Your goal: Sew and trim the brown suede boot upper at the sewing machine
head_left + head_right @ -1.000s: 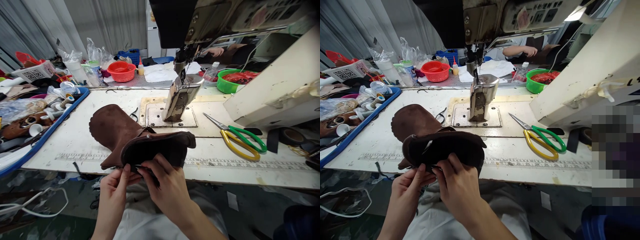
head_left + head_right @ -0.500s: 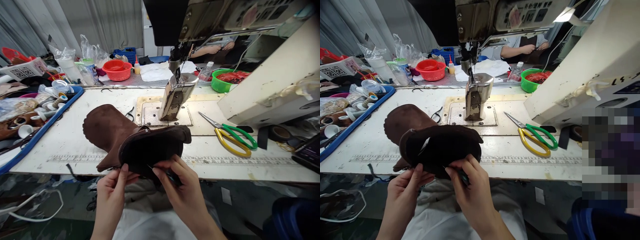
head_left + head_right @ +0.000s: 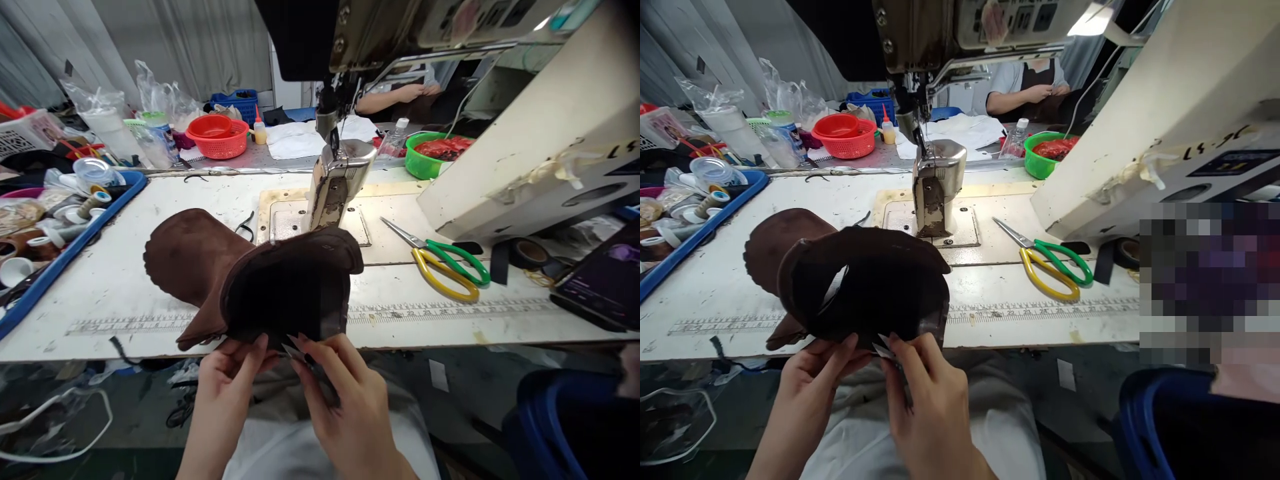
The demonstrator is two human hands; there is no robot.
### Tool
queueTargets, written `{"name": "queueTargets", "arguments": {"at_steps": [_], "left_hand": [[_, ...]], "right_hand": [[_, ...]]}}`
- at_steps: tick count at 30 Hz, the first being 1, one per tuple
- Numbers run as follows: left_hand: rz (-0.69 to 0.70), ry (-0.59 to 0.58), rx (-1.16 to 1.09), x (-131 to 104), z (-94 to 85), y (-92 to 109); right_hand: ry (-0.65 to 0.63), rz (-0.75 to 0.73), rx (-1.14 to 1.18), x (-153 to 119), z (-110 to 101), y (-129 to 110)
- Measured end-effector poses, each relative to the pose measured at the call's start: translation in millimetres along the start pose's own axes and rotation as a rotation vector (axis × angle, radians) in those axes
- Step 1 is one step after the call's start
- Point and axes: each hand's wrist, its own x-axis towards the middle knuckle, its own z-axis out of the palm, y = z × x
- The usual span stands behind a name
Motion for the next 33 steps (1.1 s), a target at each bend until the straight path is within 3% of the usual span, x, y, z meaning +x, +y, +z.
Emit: {"name": "queueTargets", "arguments": {"at_steps": [8, 28, 33], "left_hand": [[-0.067, 0.081, -0.146, 1, 1.5, -10], [0.019, 0.076, 0.071, -6, 6.6, -3], [-0.024, 0.120, 0.073, -9, 12.4, -10]], "right_hand": [[0.048, 0.032, -0.044, -6, -1, -3], [0.063, 0.032, -0.226, 3, 2, -9], [0.104, 0.072, -0.119, 4, 6, -11]]}}
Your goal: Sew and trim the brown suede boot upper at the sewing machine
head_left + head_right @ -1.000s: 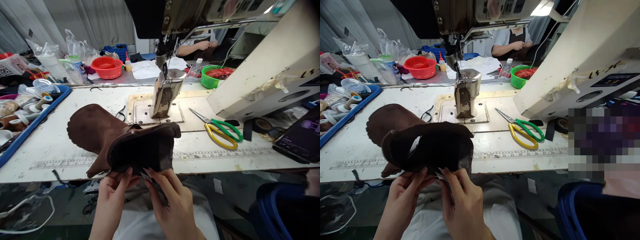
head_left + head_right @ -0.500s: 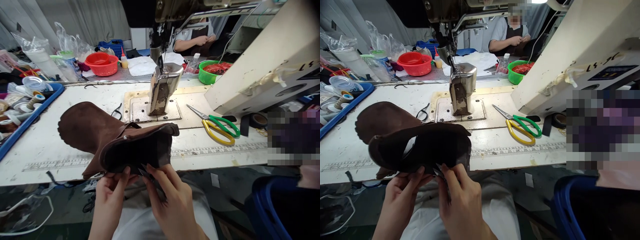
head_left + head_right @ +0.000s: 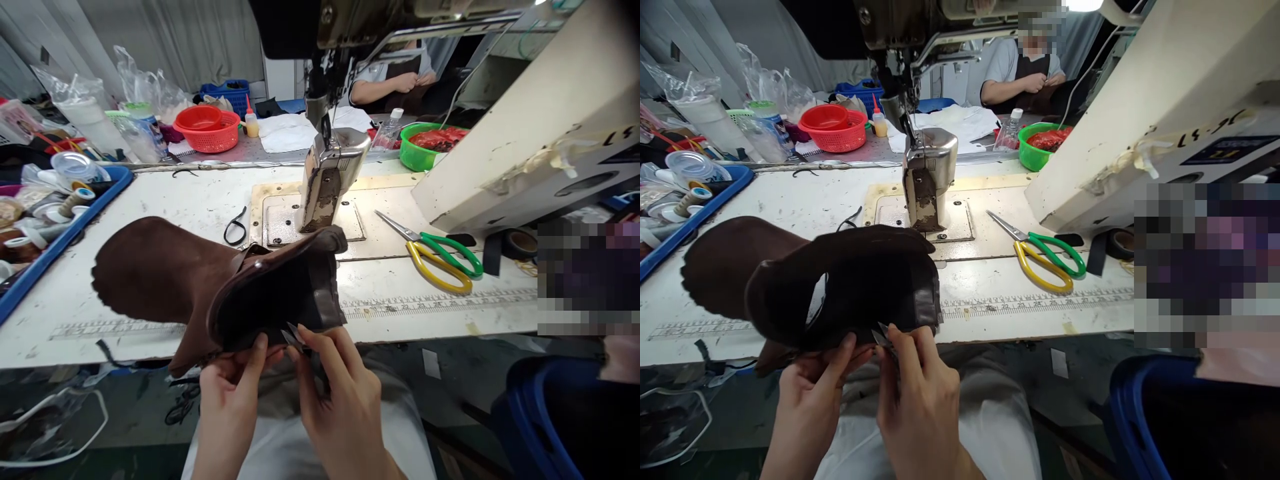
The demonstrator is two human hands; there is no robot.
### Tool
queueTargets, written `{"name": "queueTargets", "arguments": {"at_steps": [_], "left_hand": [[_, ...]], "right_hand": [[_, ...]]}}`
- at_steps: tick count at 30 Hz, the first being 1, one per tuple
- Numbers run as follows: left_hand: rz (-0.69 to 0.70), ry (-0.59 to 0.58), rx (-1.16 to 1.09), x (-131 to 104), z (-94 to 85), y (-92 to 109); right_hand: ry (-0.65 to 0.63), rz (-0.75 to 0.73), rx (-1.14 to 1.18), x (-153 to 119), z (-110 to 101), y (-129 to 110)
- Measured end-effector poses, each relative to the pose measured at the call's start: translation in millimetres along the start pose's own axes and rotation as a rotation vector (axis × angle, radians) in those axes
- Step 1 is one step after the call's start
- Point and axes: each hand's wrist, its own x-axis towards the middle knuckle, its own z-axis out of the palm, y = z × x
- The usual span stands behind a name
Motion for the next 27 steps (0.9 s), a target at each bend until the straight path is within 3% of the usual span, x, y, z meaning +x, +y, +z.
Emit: {"name": "queueTargets", "arguments": {"at_steps": [7, 13, 19, 27], "left_hand": [[-0.066, 0.024, -0.304, -13, 17.7, 7], [-0.106, -0.048, -0.255, -19, 18.8, 16], [-0.063, -0.047, -0.222, -16, 22.2, 13], [0.002, -0.032, -0.159, -11, 21.3, 10]], "right_hand": [[0.097, 0.017, 0.199, -6, 7, 5], [0.126, -0.226, 0.059, -4, 4, 15], [0.044, 0.030, 0.288, 3, -11, 13], [0.028, -0.032, 0.085, 3, -23, 10]]}}
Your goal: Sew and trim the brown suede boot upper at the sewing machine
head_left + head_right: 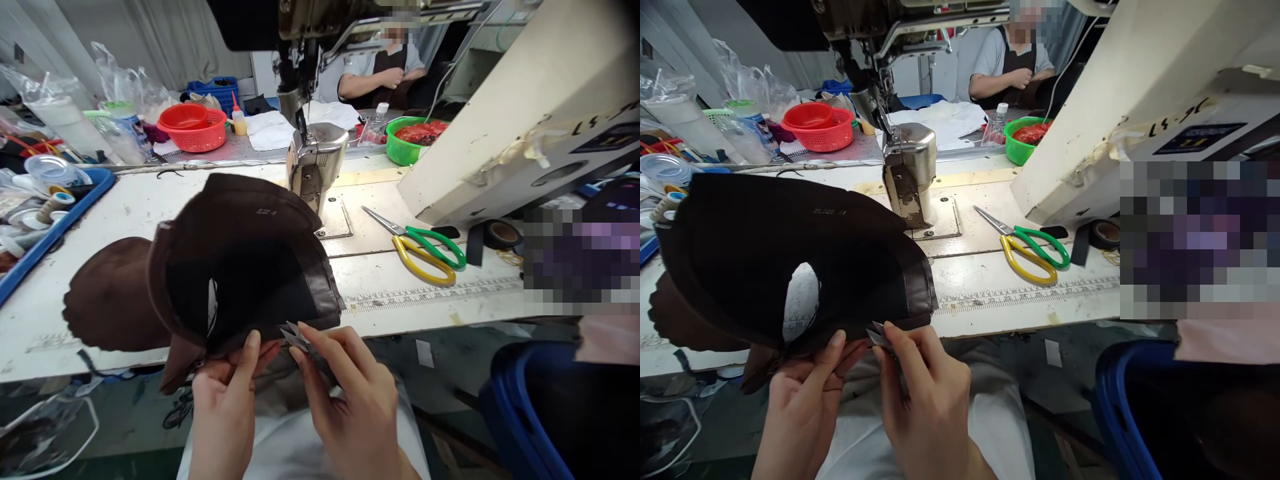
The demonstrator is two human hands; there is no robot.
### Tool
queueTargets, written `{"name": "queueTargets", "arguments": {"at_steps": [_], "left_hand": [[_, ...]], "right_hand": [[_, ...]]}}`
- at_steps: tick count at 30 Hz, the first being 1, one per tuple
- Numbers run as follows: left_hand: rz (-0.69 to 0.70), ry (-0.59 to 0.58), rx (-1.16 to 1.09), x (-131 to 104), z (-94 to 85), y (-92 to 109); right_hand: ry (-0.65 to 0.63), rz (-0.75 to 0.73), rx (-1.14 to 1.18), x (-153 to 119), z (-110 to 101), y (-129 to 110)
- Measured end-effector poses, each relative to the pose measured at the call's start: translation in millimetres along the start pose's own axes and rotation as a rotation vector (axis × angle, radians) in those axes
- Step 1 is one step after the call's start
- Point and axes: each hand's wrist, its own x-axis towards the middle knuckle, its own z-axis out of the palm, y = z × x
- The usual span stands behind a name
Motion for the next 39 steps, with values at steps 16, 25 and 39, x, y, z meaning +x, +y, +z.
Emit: {"name": "queueTargets", "arguments": {"at_steps": [16, 25, 39], "left_hand": [[-0.024, -0.015, -0.019, -1, -2.2, -1], [-0.053, 0.031, 0.023, -1, -7.7, -3], [-0.041, 0.000, -0.188, 4, 2.8, 3]], "right_hand": [[-0.021, -0.005, -0.102, 5, 0, -4], [0.029, 0.003, -0.080, 1, 6, -6], [0.030, 0.266, 0.361, -1, 16, 6]]}}
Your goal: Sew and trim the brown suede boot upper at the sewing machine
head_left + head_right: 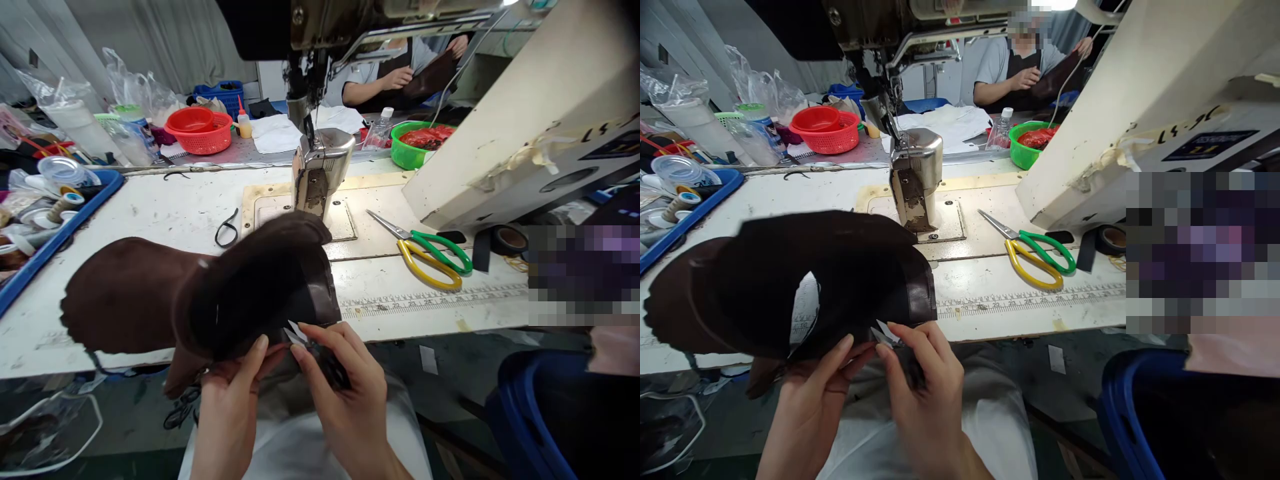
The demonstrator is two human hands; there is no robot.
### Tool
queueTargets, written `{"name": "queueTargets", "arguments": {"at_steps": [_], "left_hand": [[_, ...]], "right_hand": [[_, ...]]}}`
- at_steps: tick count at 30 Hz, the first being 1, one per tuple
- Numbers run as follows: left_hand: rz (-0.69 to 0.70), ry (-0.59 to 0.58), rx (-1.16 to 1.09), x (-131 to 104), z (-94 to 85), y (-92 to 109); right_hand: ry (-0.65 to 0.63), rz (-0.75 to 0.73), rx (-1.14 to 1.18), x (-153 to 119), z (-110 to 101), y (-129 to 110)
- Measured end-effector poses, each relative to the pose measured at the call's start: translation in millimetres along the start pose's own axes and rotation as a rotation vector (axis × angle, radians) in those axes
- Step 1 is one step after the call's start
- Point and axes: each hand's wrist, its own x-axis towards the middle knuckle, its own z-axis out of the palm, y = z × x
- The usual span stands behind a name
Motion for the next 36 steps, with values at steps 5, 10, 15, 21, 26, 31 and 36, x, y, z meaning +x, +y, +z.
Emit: {"name": "queueTargets", "arguments": {"at_steps": [5, 10, 15, 21, 26, 31, 36], "left_hand": [[-0.008, -0.089, 0.188, 9, -4.1, 7], [-0.044, -0.140, 0.315, 4, -8.5, 14], [-0.026, -0.158, 0.271, 0, -5.1, 17], [0.019, -0.120, 0.233, -4, 5.5, 16], [0.022, -0.098, 0.277, -8, 8.0, 18], [0.015, -0.183, 0.385, 0, 0.6, 19], [0.005, -0.235, 0.418, 9, -4.9, 17]], "right_hand": [[0.003, -0.312, -0.236, -1, -3, 1], [0.055, -0.549, -0.332, 2, -5, 6], [0.004, -0.098, 0.008, 3, -5, 5], [-0.108, 0.509, 0.578, 5, -2, 10], [-0.026, 0.158, 0.162, 4, -8, -1], [0.020, -0.408, -0.317, 6, -13, -1], [0.015, -0.683, -0.509, 8, -20, 10]]}}
